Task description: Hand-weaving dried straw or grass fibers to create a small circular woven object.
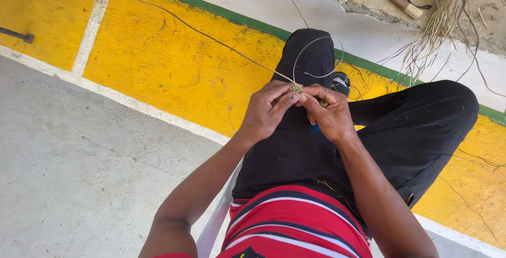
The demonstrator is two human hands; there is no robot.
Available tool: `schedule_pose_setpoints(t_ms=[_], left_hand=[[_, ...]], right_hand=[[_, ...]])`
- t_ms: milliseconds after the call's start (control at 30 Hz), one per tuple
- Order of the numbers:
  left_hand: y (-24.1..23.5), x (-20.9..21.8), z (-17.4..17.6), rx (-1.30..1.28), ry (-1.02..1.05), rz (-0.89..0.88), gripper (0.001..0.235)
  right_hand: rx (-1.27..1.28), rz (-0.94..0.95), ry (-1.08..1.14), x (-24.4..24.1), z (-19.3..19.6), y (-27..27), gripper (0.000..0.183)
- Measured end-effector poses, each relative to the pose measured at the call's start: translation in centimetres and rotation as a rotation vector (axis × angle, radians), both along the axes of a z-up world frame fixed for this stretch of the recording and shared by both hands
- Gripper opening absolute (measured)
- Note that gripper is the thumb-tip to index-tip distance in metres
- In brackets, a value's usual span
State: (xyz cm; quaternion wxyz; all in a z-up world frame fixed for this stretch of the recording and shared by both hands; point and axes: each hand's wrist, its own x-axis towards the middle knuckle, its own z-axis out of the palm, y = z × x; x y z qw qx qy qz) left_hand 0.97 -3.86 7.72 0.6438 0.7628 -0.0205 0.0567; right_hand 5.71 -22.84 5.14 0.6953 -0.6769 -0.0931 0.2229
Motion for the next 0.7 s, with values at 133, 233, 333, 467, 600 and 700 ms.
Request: schedule_pose_setpoints(t_ms=[133,233,333,467,600,700], left_hand=[[-0.1,0.0,-0.7,-0.048,0.021,0.004,0.030],[0.1,-0.1,-1.4,0.013,-0.027,0.060,0.024],[0.4,0.4,-1.7,0.012,0.072,0.101,0.022],[0.4,0.2,-1.9,-0.009,0.100,0.090,0.022],[-0.2,-0.1,-2.4,-0.008,-0.003,0.052,0.020],[-0.6,-0.2,-2.9,0.016,-0.060,0.091,0.018]], right_hand=[[-0.023,-0.007,0.045,-0.2,-1.1,0.0,0.018],[-0.188,-0.064,0.070,-1.0,-0.7,0.3,0.018],[-0.219,-0.085,0.024,-2.2,-0.3,0.0,0.025],[-0.210,0.006,-0.119,-4.8,0.4,-1.2,0.035],[-0.441,0.017,-0.197,-4.5,6.0,-0.3,0.047],[-0.558,0.017,-0.239,-4.4,7.8,0.3,0.044]])
